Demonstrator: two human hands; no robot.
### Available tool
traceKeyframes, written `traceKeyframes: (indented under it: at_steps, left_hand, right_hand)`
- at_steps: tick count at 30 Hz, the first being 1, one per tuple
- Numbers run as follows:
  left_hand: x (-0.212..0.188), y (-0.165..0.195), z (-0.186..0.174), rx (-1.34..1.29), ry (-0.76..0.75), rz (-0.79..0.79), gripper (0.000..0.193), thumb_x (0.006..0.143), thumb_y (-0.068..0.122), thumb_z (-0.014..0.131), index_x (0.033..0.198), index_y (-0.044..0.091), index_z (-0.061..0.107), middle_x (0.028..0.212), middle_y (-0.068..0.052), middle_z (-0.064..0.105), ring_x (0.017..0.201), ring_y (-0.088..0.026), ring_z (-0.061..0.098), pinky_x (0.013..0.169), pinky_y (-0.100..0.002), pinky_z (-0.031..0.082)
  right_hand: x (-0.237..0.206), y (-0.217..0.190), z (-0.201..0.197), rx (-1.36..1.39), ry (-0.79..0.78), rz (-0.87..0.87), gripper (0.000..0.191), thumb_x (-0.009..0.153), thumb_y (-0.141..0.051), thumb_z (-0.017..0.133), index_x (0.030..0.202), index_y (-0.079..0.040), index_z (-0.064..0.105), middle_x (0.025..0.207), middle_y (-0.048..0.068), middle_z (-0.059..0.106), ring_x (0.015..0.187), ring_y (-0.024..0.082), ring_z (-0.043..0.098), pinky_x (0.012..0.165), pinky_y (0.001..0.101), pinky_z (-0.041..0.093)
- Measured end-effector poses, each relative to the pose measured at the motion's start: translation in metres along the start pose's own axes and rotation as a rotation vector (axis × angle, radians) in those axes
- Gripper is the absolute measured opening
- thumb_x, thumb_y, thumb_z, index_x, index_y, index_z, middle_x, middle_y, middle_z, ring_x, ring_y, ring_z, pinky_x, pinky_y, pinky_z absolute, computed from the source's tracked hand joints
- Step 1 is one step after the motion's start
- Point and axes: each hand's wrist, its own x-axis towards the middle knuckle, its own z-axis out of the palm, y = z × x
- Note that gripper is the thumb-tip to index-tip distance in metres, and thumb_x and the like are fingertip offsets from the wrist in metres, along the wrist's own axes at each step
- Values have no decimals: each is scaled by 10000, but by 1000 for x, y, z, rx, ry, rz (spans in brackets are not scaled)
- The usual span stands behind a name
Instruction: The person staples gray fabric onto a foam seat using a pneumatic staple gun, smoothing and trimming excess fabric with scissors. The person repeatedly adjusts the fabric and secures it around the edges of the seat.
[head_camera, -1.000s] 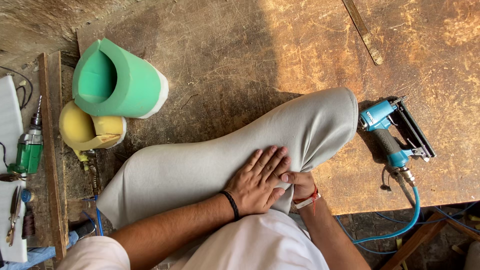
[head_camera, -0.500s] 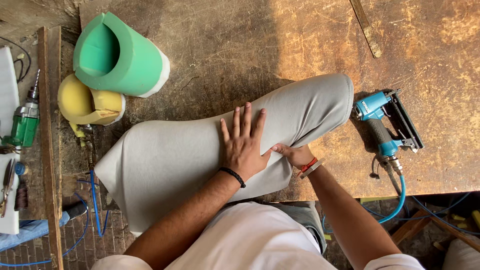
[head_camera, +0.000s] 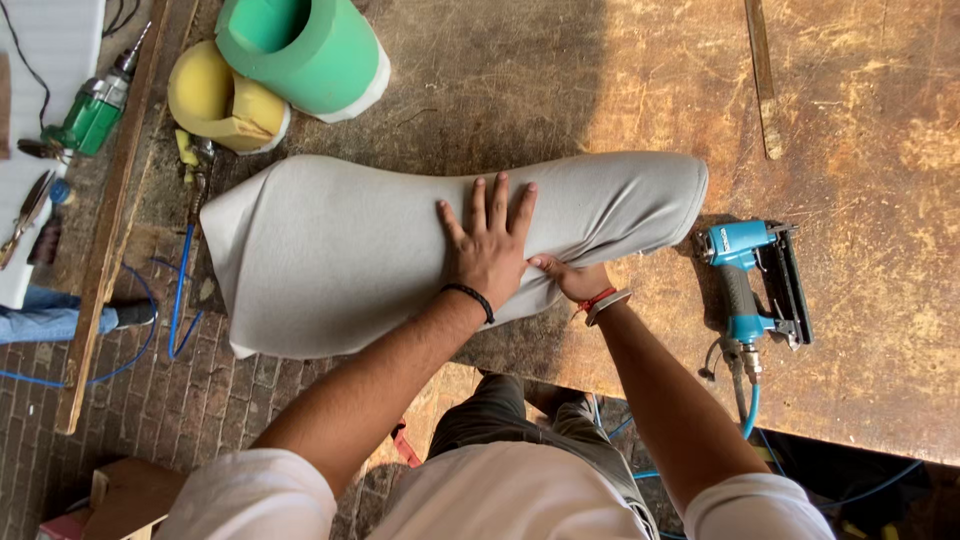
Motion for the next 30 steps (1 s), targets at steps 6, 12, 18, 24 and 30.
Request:
traceKeyframes:
  at_steps: [6, 12, 18, 24, 30]
  left_hand:
    - [-1, -5, -7, 116, -93, 32, 1188, 784, 205, 832, 1647, 258, 18, 1716, -181, 18, 1563, -429, 74, 1155, -780, 86]
    - [-3, -3, -6, 125, -59, -17, 1016, 891, 135, 684, 1647, 318, 30, 1722, -118, 40, 1577, -378, 90, 1192, -751, 90]
    - [-1, 0, -6, 134, -17, -41, 847, 971, 32, 466, 1643, 321, 39, 1717, -108, 42, 1570, -366, 101, 1185, -742, 82]
    - [-2, 2, -9, 154, -41, -45, 910, 932, -6, 492, 1653, 303, 29, 1721, -120, 24, 1568, -374, 102, 1187, -730, 84]
    - [-3, 1, -9, 164, -10, -23, 968, 908, -64, 508, 1662, 306, 24, 1727, -124, 10, 1573, -378, 96, 1200, -719, 89]
  right_hand:
    - [-10, -25, 4, 30, 46, 43, 367, 853, -317, 834, 1006, 7, 754, 963, 130, 780, 864, 219, 720, 807, 383, 587]
    - [-14, -42, -9, -301, -69, 310, 577, 916, -487, 798, 1042, 74, 751, 996, 223, 777, 920, 323, 740, 896, 425, 601]
    - [-114, -14, -121, -1115, 597, -64, 506, 808, -266, 902, 1200, -79, 642, 1313, 194, 627, 1235, 356, 605, 1040, 466, 528]
    - [-110, 8, -175, -1026, 424, 475, 730, 750, -38, 827, 1354, -28, 416, 1232, 253, 570, 1104, 404, 613, 914, 466, 576]
    - [-117, -35, -157, -348, 460, 606, 687, 781, -32, 721, 1357, -24, 347, 1087, 221, 662, 858, 321, 720, 682, 366, 642]
